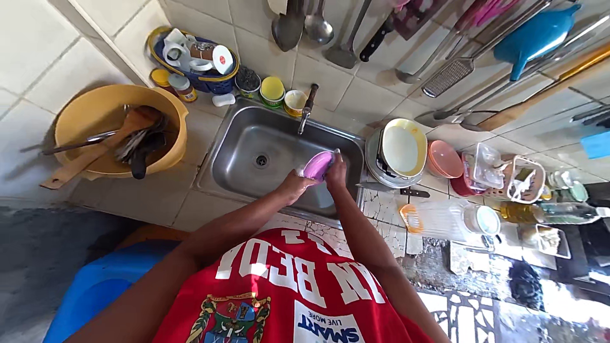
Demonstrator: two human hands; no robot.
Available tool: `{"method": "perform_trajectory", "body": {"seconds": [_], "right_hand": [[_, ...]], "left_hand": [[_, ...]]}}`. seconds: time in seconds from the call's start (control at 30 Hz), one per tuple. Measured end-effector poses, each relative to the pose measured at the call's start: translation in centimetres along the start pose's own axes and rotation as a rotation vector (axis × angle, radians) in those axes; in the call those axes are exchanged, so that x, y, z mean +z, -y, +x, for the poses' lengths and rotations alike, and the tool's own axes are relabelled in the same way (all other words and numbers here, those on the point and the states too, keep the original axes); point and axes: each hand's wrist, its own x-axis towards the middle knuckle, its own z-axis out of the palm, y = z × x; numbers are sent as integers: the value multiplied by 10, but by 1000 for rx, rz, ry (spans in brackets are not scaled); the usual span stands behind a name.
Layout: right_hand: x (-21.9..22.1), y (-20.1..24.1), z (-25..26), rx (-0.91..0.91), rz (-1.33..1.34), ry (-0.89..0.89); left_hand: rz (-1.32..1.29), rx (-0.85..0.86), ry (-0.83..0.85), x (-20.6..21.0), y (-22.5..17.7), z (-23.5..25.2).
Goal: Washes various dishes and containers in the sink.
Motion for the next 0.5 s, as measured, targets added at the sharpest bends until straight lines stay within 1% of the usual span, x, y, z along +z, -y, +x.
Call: {"method": "perform_trajectory", "body": {"seconds": [0.03, 0.07, 0.1, 0.13, 0.2, 0.23, 0.27, 0.3, 0.33, 0.37, 0.4, 0.43, 0.47, 0.5], "right_hand": [[-3, -9, -1, 85, 69, 0], [-8, -13, -7, 87, 22, 23], [-13, -9, -13, 5, -107, 77], [-18, 1, -19, -150, -290, 173], [-21, 19, -34, -584, -668, 399], [-17, 21, -37, -793, -762, 442], [-14, 20, -36, -926, -772, 434], [-14, 18, -33, -942, -739, 410], [-15, 14, -29, -865, -675, 379], [-16, 7, -25, -730, -577, 325], [-16, -1, -21, -555, -448, 253], [-13, -10, -20, -343, -295, 175], [-10, -21, -17, -137, -154, 120], [-8, -30, -15, 35, -29, 107]], "left_hand": [[12, -1, 43, -3, 3, -3], [46, -54, 95, -7, 2, -7], [105, -141, 152, -10, -5, -10], [168, -238, 216, -12, -11, -12], [189, -371, 339, -16, -11, -12], [180, -382, 367, -16, -11, -11], [171, -367, 347, -13, -11, -10], [155, -338, 298, -8, -13, -10], [135, -304, 230, -2, -15, -12], [121, -269, 167, 3, -17, -13], [124, -223, 112, 7, -16, -15], [151, -164, 73, 7, -12, -17], [191, -94, 52, 5, -7, -18], [240, -37, 62, 2, -4, -19]]}}
